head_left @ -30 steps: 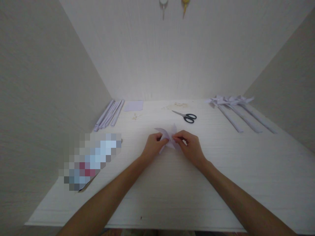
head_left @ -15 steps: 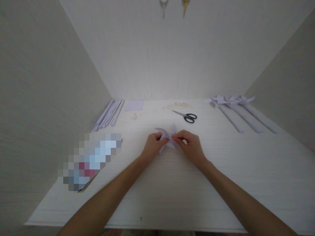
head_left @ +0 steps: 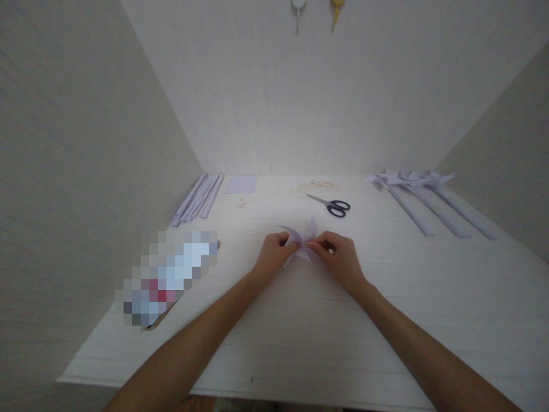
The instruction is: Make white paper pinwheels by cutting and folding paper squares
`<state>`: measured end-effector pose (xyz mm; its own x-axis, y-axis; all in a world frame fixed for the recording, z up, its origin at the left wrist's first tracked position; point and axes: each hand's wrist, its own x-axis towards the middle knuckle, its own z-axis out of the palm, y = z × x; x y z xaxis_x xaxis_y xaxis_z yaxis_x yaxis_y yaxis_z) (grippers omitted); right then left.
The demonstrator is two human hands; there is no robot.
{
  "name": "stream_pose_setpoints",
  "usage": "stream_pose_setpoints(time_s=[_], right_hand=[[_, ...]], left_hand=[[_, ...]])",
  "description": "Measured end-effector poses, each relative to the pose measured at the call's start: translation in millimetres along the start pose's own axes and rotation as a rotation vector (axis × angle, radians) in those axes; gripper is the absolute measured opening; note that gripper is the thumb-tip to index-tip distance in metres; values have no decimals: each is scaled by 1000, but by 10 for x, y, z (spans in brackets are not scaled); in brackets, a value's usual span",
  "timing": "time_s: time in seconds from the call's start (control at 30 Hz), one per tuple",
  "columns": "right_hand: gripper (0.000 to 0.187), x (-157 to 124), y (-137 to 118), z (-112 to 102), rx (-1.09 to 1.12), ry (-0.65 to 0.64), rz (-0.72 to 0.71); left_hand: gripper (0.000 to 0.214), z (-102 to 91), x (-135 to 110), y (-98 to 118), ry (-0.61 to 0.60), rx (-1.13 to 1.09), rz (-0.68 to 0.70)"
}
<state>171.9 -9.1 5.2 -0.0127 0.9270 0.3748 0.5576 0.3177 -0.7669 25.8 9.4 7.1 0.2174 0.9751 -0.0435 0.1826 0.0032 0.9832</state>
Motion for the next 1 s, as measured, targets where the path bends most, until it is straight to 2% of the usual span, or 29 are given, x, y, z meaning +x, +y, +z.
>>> stream_pose_setpoints(time_s=[0.1, 0.27, 0.6, 0.9, 1.0], right_hand=[[21, 1, -5, 4, -25, 0, 16], [11, -11, 13, 15, 18, -36, -41], [9, -16, 12, 21, 41, -13, 4], [10, -25, 8, 0, 100, 23, -119], [12, -30, 6, -1, 122, 24, -103]], left_hand=[[16, 2, -5, 2, 1, 8, 15], [24, 7, -3, -11, 22, -7, -17], [22, 15, 0, 9, 29, -29, -13], [24, 16, 12, -48, 96, -28, -18], [24, 9, 11, -49, 97, -33, -3]])
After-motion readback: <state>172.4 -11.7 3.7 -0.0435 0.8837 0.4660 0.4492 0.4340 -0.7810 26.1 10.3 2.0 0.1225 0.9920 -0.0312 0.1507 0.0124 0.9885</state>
